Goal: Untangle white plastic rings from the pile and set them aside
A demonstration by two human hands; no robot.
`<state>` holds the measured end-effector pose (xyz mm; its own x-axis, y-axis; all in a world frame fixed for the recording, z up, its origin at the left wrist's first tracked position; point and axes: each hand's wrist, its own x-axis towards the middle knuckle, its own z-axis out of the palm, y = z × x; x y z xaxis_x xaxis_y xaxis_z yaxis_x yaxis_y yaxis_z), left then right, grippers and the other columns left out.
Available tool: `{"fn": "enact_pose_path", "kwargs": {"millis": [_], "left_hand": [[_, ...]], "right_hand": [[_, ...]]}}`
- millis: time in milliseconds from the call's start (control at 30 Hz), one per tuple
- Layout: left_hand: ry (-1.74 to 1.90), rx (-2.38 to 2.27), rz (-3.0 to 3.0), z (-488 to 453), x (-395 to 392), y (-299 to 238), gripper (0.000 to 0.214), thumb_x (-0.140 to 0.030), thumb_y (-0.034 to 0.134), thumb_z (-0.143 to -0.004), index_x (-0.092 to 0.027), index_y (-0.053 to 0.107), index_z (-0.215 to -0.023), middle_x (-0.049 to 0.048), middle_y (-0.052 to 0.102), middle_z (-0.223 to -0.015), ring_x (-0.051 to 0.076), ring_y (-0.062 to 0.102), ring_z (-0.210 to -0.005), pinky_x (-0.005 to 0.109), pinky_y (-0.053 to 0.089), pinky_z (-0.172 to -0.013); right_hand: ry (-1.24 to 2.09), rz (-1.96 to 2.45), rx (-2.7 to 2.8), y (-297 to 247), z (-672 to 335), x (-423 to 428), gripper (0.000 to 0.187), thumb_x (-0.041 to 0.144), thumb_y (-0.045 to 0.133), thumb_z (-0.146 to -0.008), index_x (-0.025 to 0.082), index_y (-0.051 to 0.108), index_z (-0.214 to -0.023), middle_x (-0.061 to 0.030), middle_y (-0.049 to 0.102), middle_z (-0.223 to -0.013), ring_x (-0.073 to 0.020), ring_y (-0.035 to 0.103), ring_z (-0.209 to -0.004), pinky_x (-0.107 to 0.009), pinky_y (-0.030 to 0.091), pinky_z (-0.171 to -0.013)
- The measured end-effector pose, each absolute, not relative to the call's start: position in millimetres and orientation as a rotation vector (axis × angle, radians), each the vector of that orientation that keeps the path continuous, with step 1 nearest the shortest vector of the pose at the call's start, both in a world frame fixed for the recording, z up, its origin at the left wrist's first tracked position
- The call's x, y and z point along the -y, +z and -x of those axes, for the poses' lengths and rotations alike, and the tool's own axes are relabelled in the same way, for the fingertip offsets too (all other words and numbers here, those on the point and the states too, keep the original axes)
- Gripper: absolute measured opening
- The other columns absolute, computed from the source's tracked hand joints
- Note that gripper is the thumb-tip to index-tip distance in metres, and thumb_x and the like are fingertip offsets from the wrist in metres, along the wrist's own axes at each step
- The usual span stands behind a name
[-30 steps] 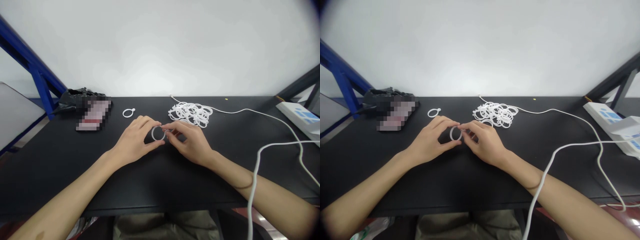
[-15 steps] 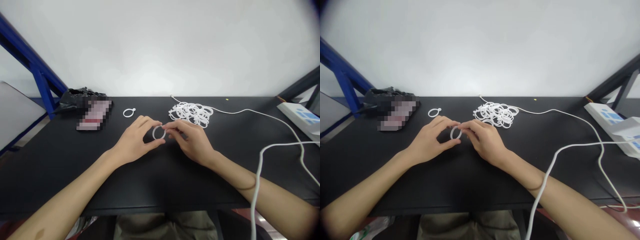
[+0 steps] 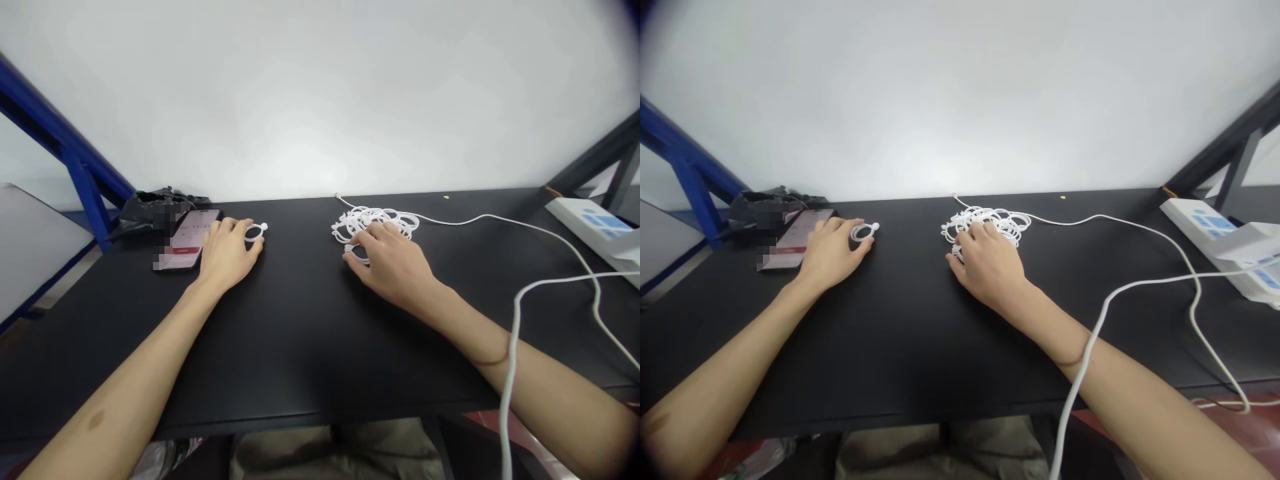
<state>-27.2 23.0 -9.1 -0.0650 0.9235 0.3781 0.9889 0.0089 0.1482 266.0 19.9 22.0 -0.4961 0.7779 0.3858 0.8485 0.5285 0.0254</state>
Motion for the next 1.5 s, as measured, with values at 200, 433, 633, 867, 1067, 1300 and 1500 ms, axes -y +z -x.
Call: {"fn": "enact_pose_path", "kwargs": {"millis": [200,433,633,867,1067,1300,1500], "left_hand": [[-0.602,2.142,1.931,36.7,-30.2,-14.0,0.050,-0.047,0.047,-0.091,-0.013,0.061,-0.126,0.0235,0.060,-0.120,0.045,0.049,-0.113,0.060,0.042,-0.090],[-0.674,2.092,1.929,36.2,-29.3,-7.0,0.051,-0.047,0.050,-0.091,-0.014,0.057,-0.130,0.0213,0.058,-0.122,0.042,0.046,-0.119,0.058,0.039,-0.098],[-0.831,1.783,2.303,-5.6,-6.2,5.9,0.042,-0.041,0.049,-0.095,-0.015,0.057,-0.127,0.0131,0.062,-0.118,0.031,0.050,-0.113,0.047,0.041,-0.101],[-0.868,1.611,2.703,-40.6,14.4,5.4,0.041,-0.039,0.054,-0.095,-0.020,0.052,-0.131,0.0076,0.063,-0.118,0.025,0.053,-0.109,0.044,0.046,-0.096],[-0.939,1.566,2.746,-40.1,14.1,3.4,0.036,-0.038,0.056,-0.094,-0.023,0.053,-0.127,0.0065,0.063,-0.117,0.025,0.054,-0.107,0.046,0.048,-0.095],[-1.014,1.558,2.786,-44.5,17.9,7.0,0.039,-0.040,0.057,-0.093,-0.020,0.053,-0.127,0.0080,0.064,-0.117,0.024,0.056,-0.108,0.043,0.049,-0.094],[-1.179,1.744,2.863,-44.3,18.7,9.3,0.040,-0.038,0.066,-0.086,-0.024,0.057,-0.122,0.0054,0.066,-0.112,0.023,0.062,-0.102,0.041,0.052,-0.091]], "right_hand": [[-0.273,1.374,2.527,22.0,-265.1,-17.4,0.016,0.030,0.059,-0.091,0.017,0.066,-0.094,-0.0136,0.067,-0.096,-0.0275,0.058,-0.088,-0.037,0.046,-0.066],[-0.144,1.403,2.562,24.5,-264.7,-16.9,0.009,0.019,0.056,-0.091,0.017,0.064,-0.092,-0.0110,0.069,-0.091,-0.0249,0.058,-0.085,-0.032,0.039,-0.060],[0.199,1.371,2.390,24.4,-259.1,-17.6,0.007,0.020,0.059,-0.089,0.019,0.064,-0.092,-0.0060,0.070,-0.087,-0.0211,0.061,-0.082,-0.031,0.041,-0.063],[0.650,1.103,2.096,21.2,-249.4,-13.2,0.020,0.022,0.058,-0.089,0.019,0.061,-0.109,-0.0002,0.068,-0.083,-0.0124,0.061,-0.069,-0.027,0.051,-0.067],[0.783,0.934,2.022,18.8,-245.0,-7.5,0.029,0.019,0.057,-0.090,0.020,0.059,-0.119,-0.0009,0.067,-0.088,-0.0114,0.063,-0.073,-0.027,0.056,-0.071],[1.059,0.834,1.890,21.4,-240.9,-0.9,0.017,0.022,0.059,-0.091,0.018,0.060,-0.108,-0.0003,0.066,-0.086,-0.0112,0.068,-0.075,-0.026,0.058,-0.074],[1.063,0.808,1.927,21.2,-243.5,-0.3,0.017,0.023,0.057,-0.092,0.020,0.057,-0.108,-0.0009,0.068,-0.087,-0.0127,0.069,-0.077,-0.028,0.058,-0.074]]}}
